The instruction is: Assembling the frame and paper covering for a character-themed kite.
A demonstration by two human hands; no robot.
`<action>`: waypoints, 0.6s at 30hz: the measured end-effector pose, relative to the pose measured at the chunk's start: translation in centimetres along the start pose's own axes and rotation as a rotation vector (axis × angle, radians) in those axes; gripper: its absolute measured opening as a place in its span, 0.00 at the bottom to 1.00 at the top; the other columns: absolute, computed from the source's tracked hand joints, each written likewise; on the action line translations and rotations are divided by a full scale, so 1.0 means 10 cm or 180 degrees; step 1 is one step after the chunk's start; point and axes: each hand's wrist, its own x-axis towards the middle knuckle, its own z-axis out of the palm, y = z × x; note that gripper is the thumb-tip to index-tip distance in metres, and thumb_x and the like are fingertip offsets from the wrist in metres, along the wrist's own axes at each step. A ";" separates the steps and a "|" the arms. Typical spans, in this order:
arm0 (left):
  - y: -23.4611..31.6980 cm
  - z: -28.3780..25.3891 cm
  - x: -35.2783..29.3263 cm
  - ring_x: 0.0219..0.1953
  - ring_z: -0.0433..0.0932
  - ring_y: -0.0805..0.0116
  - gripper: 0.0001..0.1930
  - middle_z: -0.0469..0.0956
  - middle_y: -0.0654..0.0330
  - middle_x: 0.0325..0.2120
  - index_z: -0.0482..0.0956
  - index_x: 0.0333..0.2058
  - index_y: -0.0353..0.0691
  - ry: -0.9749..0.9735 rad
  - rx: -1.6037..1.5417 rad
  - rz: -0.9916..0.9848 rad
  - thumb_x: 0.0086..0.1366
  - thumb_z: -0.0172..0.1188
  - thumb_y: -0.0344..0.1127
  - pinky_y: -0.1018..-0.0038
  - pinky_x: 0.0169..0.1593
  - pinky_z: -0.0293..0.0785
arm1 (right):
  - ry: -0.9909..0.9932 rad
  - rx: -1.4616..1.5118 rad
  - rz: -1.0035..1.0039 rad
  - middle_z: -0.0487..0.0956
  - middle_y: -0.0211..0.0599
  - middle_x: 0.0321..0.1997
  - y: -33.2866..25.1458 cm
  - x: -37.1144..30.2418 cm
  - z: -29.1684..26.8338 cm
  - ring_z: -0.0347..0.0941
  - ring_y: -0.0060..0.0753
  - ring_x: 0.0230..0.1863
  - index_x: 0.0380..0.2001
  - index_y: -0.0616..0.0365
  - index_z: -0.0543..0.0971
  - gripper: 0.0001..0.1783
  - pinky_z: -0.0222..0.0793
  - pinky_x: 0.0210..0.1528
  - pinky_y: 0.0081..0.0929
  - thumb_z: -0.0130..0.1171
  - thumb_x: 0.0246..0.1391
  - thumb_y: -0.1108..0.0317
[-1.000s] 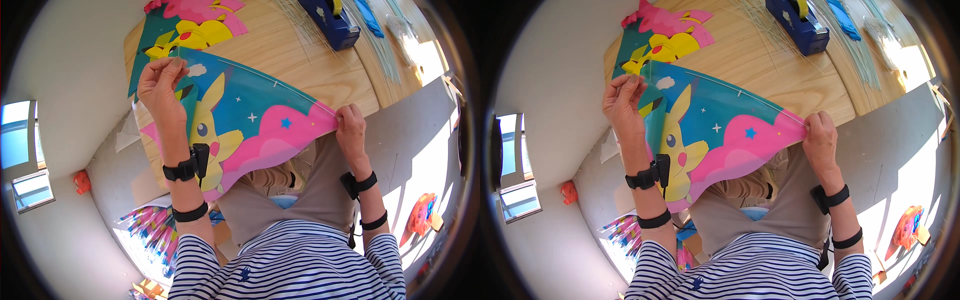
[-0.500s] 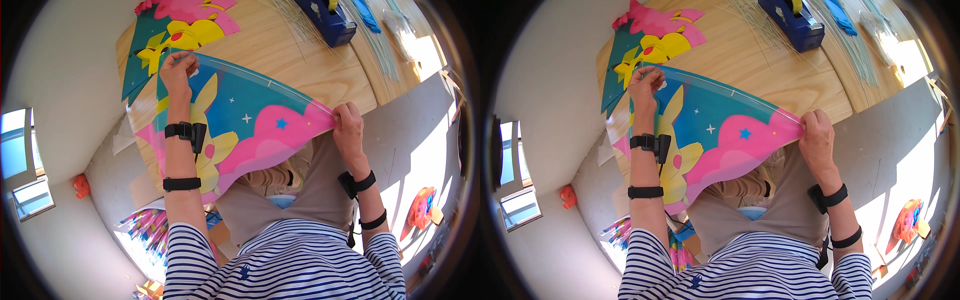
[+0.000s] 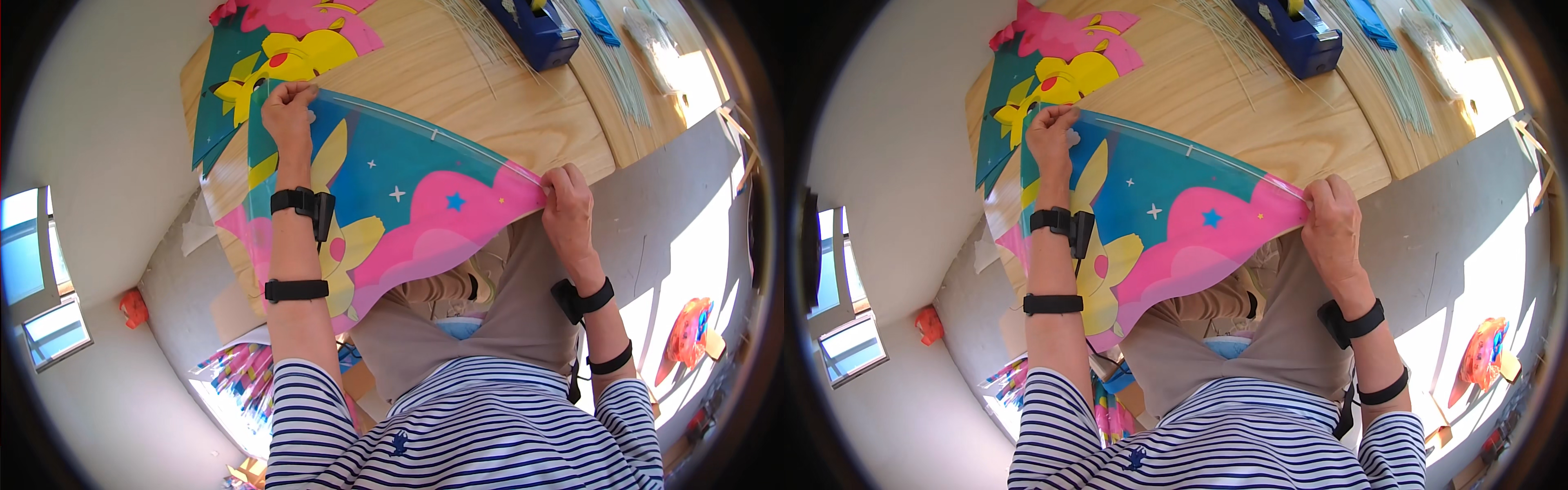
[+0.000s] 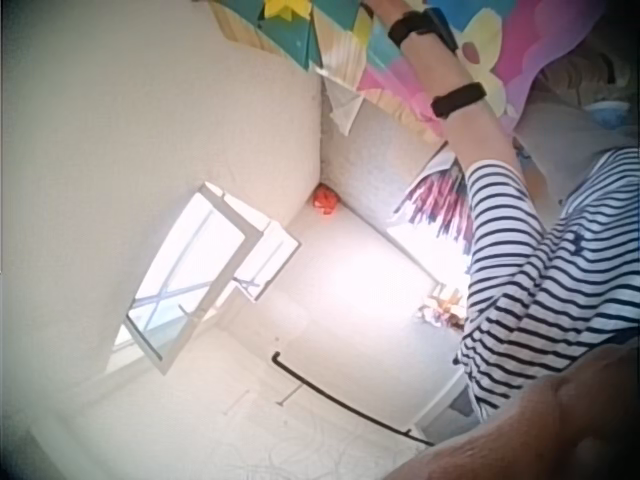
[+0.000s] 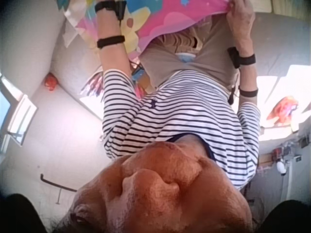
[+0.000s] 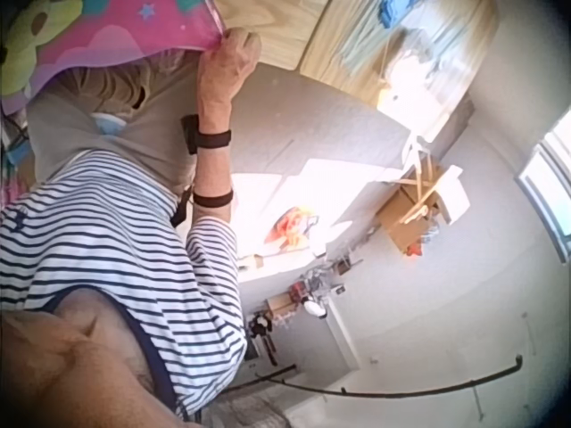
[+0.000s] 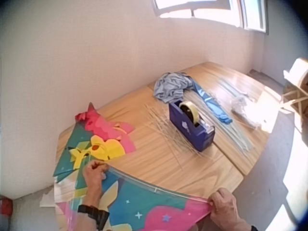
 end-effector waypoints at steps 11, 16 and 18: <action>0.01 0.09 0.04 0.22 0.71 0.80 0.03 0.78 0.66 0.21 0.82 0.28 0.33 0.0090 0.0239 0.0184 0.55 0.68 0.25 0.80 0.26 0.66 | -0.0043 0.0037 0.0081 0.71 0.46 0.30 -0.03 0.00 -0.01 0.70 0.53 0.36 0.29 0.63 0.74 0.09 0.67 0.37 0.44 0.54 0.43 0.86; -0.07 0.07 0.11 0.21 0.70 0.80 0.04 0.78 0.66 0.23 0.83 0.31 0.35 0.0005 0.0454 0.0277 0.56 0.68 0.25 0.82 0.21 0.64 | -0.0054 0.0017 0.0058 0.71 0.46 0.30 -0.02 0.01 0.00 0.71 0.53 0.36 0.29 0.63 0.73 0.09 0.67 0.38 0.44 0.54 0.43 0.86; -0.08 0.08 0.11 0.21 0.70 0.80 0.04 0.78 0.66 0.22 0.83 0.31 0.35 0.0030 0.0563 0.0305 0.56 0.68 0.25 0.82 0.21 0.64 | -0.0045 -0.0029 0.0038 0.71 0.45 0.29 -0.01 0.00 0.01 0.71 0.52 0.36 0.28 0.62 0.73 0.09 0.67 0.38 0.44 0.54 0.43 0.86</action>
